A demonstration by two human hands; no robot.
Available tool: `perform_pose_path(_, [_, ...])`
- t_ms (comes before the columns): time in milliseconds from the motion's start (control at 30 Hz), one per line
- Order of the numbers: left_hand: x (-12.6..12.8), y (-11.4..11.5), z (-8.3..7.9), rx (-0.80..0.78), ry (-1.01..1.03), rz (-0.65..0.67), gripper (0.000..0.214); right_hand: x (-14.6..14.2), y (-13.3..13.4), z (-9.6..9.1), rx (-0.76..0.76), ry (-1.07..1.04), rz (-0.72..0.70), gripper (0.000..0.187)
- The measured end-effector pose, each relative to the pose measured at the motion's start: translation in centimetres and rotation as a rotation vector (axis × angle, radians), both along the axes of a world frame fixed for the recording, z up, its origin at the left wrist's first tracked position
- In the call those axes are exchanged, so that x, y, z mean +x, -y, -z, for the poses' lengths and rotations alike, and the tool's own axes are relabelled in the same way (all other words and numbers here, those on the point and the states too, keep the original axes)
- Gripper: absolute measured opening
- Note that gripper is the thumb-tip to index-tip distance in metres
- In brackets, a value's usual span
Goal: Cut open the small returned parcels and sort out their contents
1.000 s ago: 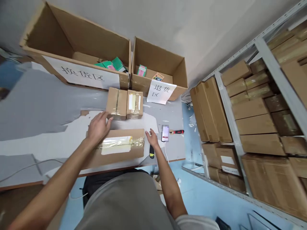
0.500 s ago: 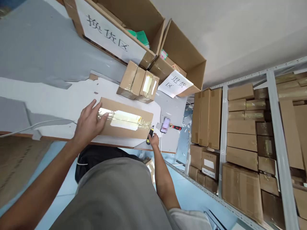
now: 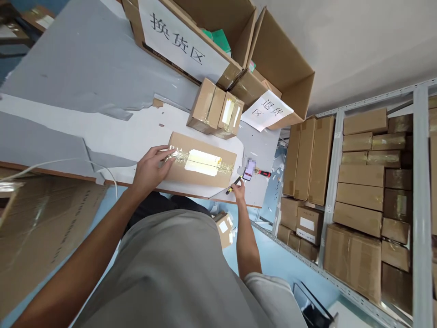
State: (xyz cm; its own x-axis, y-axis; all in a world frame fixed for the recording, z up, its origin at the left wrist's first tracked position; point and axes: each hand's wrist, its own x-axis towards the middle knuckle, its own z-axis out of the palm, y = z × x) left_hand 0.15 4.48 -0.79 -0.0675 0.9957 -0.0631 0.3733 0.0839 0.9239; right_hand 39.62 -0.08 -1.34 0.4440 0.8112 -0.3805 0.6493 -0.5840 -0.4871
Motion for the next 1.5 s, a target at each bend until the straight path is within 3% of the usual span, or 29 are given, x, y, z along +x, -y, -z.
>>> perform_pose_path(167, [-1.2,-1.2,1.0,-0.066,0.077,0.075,0.046,-0.1,-0.4,-6.1,0.091,-0.115,0.095,0.049])
perform_pose_path(267, [-1.9,-1.7,1.6,-0.099,0.157,0.119,0.045,-2.6,-1.9,-9.5,0.114,-0.217,-0.103,0.060])
perform_pose_path(367, [-2.5,-2.1,2.0,-0.134,0.232,0.163,0.045,-6.9,-4.1,-11.4,0.038,-0.216,-0.392,0.061])
perform_pose_path(500, [-3.0,-2.8,2.4,-0.207,0.295,0.208,0.049,-12.6,-7.4,-11.8,-0.052,-0.091,-0.751,0.049])
perform_pose_path(600, [-3.1,-3.1,2.5,-0.239,0.338,0.224,0.051,-15.2,-9.1,-11.3,-0.089,0.000,-0.910,0.040])
perform_pose_path(733, [-3.1,-3.1,2.6,-0.240,0.377,0.231,0.047,-17.0,-10.1,-11.6,-0.194,0.074,-0.969,0.040])
perform_pose_path(1000, [-3.3,-3.3,2.4,-0.259,0.381,0.250,0.049,-20.3,-10.9,-15.1,-0.479,0.436,-1.176,0.056])
perform_pose_path(1500, [-3.2,-3.6,2.5,-0.274,0.388,0.222,0.051,-22.4,-12.1,-17.0,-0.528,0.605,-1.328,0.055])
